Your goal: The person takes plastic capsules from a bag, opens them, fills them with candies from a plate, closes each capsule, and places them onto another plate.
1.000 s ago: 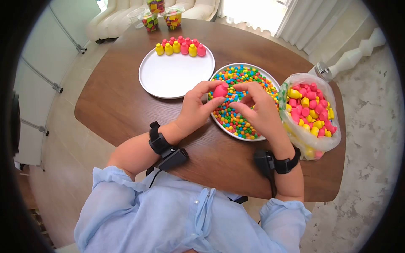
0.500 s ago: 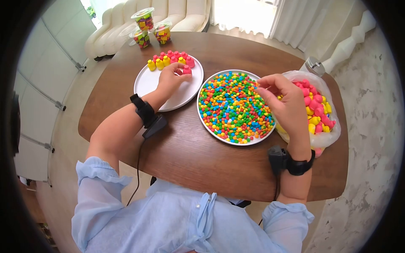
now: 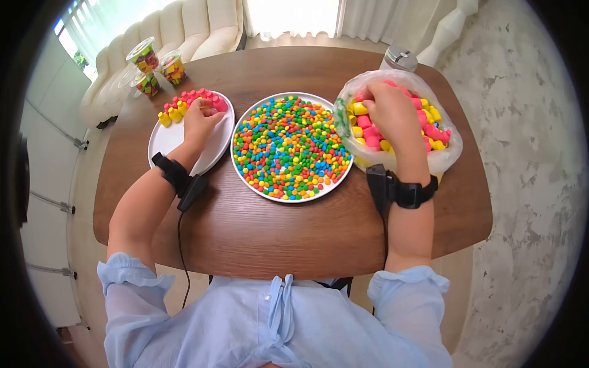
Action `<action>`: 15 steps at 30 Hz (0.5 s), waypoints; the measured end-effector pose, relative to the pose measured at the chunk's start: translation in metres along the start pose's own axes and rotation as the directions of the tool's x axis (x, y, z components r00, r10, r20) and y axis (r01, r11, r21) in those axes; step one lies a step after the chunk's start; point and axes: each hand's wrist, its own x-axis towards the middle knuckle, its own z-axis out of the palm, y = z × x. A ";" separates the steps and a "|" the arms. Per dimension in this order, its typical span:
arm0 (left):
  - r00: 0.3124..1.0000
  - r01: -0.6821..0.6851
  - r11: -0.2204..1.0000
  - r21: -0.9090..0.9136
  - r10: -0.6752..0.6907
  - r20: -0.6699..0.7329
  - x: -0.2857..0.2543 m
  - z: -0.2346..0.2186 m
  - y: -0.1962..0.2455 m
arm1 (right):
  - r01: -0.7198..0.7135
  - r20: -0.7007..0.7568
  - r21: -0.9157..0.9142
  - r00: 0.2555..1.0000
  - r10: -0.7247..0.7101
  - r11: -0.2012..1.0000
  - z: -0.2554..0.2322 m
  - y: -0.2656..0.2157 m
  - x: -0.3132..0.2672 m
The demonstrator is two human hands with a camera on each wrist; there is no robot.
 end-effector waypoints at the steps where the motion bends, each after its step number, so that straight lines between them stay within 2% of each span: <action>1: 1.000 0.002 0.999 -0.054 -0.002 -0.008 0.000 0.000 -0.001 | -0.003 -0.001 0.002 1.000 0.003 1.000 0.007 0.004 0.001; 3: 1.000 0.003 0.994 -0.106 -0.004 -0.017 -0.002 -0.002 -0.002 | -0.008 0.003 -0.140 1.000 0.008 0.990 0.021 0.009 0.003; 4: 1.000 0.003 0.990 -0.138 -0.003 0.001 -0.003 -0.004 -0.002 | -0.007 0.002 -0.137 1.000 0.007 0.991 0.026 0.010 0.002; 6: 1.000 0.008 0.987 -0.163 -0.006 0.011 -0.007 -0.007 -0.003 | 0.049 -0.019 -0.230 0.998 -0.055 0.972 0.034 0.010 0.001; 8: 0.996 -0.087 0.963 -0.257 0.086 -0.012 -0.016 -0.007 -0.002 | 0.045 0.014 -0.279 0.999 -0.043 0.959 0.039 0.012 0.001; 10: 0.994 -0.107 0.929 -0.353 0.112 -0.008 -0.026 -0.006 0.000 | 0.041 0.045 -0.326 0.999 -0.028 0.944 0.044 0.012 0.001; 13: 0.975 -0.195 0.868 -0.456 0.223 0.007 -0.055 -0.010 0.025 | -0.039 0.039 -0.382 0.998 0.058 0.923 0.051 0.016 0.002; 15: 0.968 -0.141 0.836 -0.531 0.228 0.103 -0.073 -0.007 0.037 | -0.026 0.034 -0.386 0.999 0.042 0.922 0.052 0.017 0.001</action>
